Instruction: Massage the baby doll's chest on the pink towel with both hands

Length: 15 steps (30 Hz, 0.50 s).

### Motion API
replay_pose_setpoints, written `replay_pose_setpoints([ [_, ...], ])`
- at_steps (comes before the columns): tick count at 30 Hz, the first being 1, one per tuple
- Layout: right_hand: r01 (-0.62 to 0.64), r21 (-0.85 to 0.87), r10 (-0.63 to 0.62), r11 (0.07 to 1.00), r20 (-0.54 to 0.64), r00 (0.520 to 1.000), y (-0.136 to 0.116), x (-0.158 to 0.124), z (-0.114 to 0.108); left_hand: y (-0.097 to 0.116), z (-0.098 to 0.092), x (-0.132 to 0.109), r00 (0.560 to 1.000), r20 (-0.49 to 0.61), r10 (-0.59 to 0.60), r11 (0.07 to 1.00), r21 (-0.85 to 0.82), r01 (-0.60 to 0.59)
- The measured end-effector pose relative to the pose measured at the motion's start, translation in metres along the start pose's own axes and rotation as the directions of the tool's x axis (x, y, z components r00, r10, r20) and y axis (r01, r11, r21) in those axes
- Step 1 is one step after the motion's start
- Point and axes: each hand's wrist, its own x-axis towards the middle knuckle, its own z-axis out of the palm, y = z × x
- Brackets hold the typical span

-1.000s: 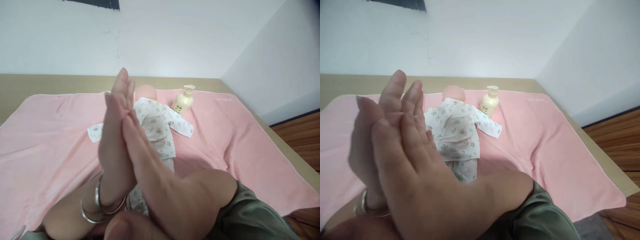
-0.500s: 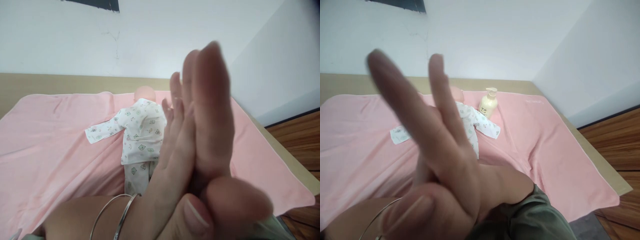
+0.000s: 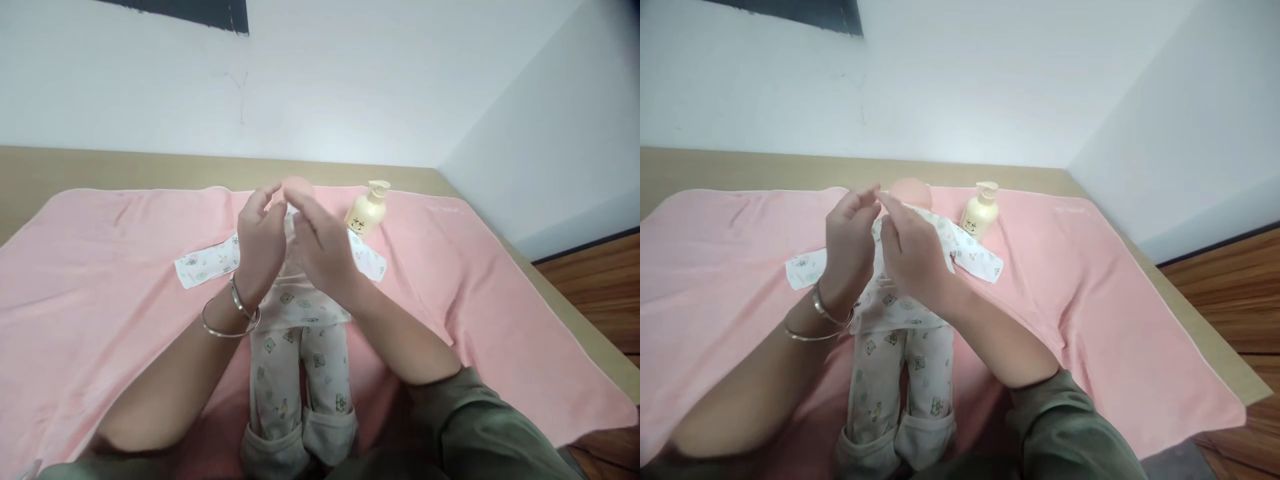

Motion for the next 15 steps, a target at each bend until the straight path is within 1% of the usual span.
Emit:
replay_pose_setpoints([
  [2,-0.103,-0.02,0.103,0.995,0.045,0.994,0.017,0.004,0.019,-0.024,0.006,0.015,0.998,-0.061,0.001,0.994,0.108,0.005],
  [3,-0.139,-0.028,0.14,0.99,0.04,0.989,0.024,0.005,0.027,-0.035,0.008,0.02,0.998,-0.068,0.015,0.985,0.173,-0.003],
  [5,-0.157,-0.046,0.158,0.987,0.023,0.987,0.039,0.007,0.04,-0.053,0.012,0.024,0.998,-0.042,0.048,0.959,0.281,-0.035],
  [7,-0.131,-0.05,0.132,0.99,0.008,0.991,0.051,0.008,0.048,-0.065,0.015,0.024,0.997,-0.017,0.077,0.935,0.349,-0.066],
  [9,-0.09,-0.053,0.091,0.995,0.015,0.996,0.06,0.007,0.051,-0.072,0.015,0.022,0.995,-0.017,0.099,0.924,0.372,-0.086],
  [12,-0.014,-0.069,0.018,0.998,0.062,0.998,0.072,0.005,0.048,-0.076,0.014,0.018,0.993,-0.006,0.118,0.92,0.378,-0.107],
  [15,0.094,-0.06,-0.086,0.994,0.116,0.989,0.084,0.0,0.04,-0.077,0.009,0.013,0.987,0.071,0.144,0.908,0.388,-0.16],
])
